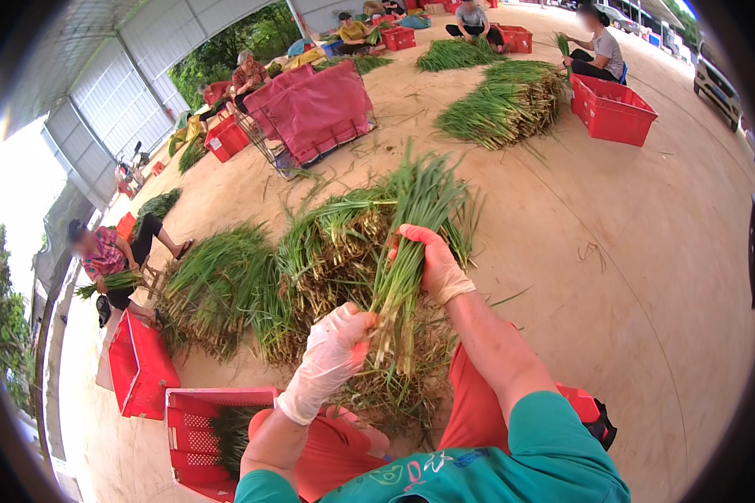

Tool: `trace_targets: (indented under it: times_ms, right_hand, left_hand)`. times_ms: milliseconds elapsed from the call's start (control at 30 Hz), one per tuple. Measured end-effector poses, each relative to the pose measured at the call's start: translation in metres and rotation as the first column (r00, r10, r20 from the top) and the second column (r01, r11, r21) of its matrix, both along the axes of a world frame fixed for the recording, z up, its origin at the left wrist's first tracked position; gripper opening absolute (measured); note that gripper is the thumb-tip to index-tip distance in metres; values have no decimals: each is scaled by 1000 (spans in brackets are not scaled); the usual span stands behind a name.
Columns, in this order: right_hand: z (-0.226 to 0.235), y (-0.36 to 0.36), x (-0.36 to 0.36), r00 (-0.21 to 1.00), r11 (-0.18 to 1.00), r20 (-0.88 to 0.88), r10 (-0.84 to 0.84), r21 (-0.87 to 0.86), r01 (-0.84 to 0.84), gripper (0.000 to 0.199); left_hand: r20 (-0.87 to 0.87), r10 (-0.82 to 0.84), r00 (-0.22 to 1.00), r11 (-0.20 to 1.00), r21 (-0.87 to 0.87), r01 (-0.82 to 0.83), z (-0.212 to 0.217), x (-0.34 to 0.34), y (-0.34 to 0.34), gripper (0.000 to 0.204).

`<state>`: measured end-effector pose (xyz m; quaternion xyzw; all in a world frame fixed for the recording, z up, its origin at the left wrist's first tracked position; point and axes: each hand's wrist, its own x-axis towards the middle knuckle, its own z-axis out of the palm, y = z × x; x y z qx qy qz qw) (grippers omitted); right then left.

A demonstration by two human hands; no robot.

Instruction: The person cleans and bundles chives by hand, stripping away dry outer layers and organizing them into neat bundles before placing them into a red plastic crate.

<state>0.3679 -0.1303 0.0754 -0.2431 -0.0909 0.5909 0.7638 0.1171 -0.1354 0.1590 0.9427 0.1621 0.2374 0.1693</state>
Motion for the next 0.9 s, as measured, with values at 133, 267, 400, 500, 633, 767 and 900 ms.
trace_targets:
  times_ms: [133,267,400,500,633,767,900]
  right_hand:
    - [-1,0,19,980,980,41,-197,2,197,21]
    - [-8,-1,28,919,929,138,-369,28,369,19]
    - [-8,5,20,887,895,139,-441,-2,445,15]
    - [-15,9,5,878,888,133,-460,37,459,13]
    - [-17,14,-21,898,905,140,-417,-32,425,11]
    - [-22,14,-26,902,910,166,-398,-52,411,12]
    - [-18,14,-20,919,920,129,-374,-72,384,12]
  left_hand:
    - [-165,61,984,958,-267,-104,6,-26,-9,15]
    - [-196,-200,960,716,-698,7,33,-46,-33,19]
    - [-39,-123,992,938,-331,103,32,-30,-37,18]
    - [9,116,993,989,88,-116,6,5,-19,31]
    - [-133,211,968,858,500,-119,-37,41,13,27]
    - [-117,224,968,778,619,-105,-58,45,25,20]
    - [-66,109,992,895,440,-69,-55,41,26,24]
